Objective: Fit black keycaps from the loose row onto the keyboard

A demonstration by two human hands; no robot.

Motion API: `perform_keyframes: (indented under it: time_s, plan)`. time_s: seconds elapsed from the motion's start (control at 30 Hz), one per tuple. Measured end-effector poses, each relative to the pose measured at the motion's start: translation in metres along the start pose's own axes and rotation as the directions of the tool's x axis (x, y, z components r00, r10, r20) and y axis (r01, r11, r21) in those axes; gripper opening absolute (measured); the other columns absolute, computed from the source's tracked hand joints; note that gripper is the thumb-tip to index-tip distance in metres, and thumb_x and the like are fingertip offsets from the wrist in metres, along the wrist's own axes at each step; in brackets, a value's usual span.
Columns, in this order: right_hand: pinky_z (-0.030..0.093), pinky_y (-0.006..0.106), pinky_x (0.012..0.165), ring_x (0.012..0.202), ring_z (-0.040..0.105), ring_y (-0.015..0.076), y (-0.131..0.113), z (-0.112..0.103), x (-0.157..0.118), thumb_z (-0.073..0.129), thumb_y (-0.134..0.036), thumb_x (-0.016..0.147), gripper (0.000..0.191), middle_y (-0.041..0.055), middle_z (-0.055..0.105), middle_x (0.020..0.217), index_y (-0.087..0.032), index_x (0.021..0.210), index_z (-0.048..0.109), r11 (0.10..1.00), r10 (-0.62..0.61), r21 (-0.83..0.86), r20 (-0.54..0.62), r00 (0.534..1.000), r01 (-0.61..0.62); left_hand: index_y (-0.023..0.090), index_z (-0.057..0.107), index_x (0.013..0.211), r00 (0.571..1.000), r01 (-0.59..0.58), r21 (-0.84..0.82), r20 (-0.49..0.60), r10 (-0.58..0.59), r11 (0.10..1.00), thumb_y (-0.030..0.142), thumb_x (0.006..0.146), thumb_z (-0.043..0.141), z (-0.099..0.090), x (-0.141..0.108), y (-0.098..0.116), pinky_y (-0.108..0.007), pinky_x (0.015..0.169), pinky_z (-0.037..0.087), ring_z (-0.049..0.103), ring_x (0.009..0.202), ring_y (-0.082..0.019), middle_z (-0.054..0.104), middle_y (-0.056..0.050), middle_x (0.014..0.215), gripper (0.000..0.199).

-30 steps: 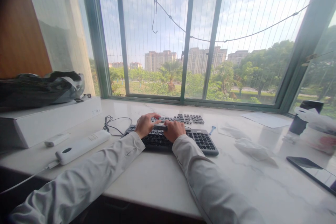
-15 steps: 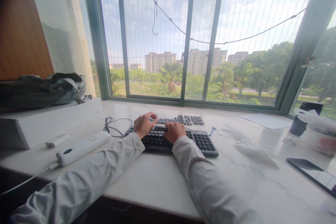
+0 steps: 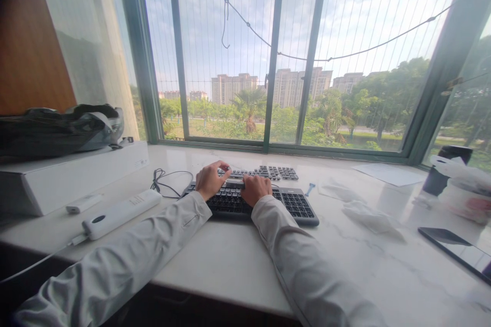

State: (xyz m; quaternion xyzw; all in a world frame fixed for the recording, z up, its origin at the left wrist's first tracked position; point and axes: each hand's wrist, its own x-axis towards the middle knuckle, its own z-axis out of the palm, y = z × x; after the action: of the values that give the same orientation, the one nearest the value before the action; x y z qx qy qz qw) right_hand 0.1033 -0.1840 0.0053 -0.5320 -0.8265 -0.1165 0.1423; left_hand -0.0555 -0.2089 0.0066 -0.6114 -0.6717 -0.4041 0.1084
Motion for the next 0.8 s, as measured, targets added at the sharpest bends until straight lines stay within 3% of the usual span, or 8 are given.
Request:
perform_keyframes:
  time_s: [0.3, 0.8]
  plan:
    - [0.042, 0.033, 0.072, 0.082, 0.064, 0.0239, -0.0061, -0.0043, -0.0019, 0.046, -0.026, 0.081, 0.025, 0.0109, 0.068, 0.084, -0.019, 0.098, 0.063, 0.999, -0.051, -0.017, -0.039, 0.998, 0.050, 0.029, 0.063, 0.095, 0.999, 0.037, 0.039, 0.028, -0.038, 0.999, 0.046, 0.081, 0.057, 0.0061, 0.0018, -0.0089, -0.029, 0.074, 0.042, 0.062, 0.086, -0.021, 0.070, 0.001, 0.095, 0.023]
    - [0.042, 0.034, 0.070, 0.079, 0.065, 0.0251, -0.0052, -0.0073, -0.0010, 0.047, -0.026, 0.079, 0.023, 0.0106, 0.068, 0.082, -0.018, 0.094, 0.063, 0.995, -0.096, -0.045, -0.055, 0.994, 0.094, 0.027, 0.059, 0.096, 0.999, 0.019, 0.055, 0.026, -0.021, 0.998, 0.042, 0.082, 0.056, 0.0023, 0.0058, -0.0106, -0.028, 0.072, 0.042, 0.062, 0.086, -0.020, 0.068, 0.000, 0.097, 0.021]
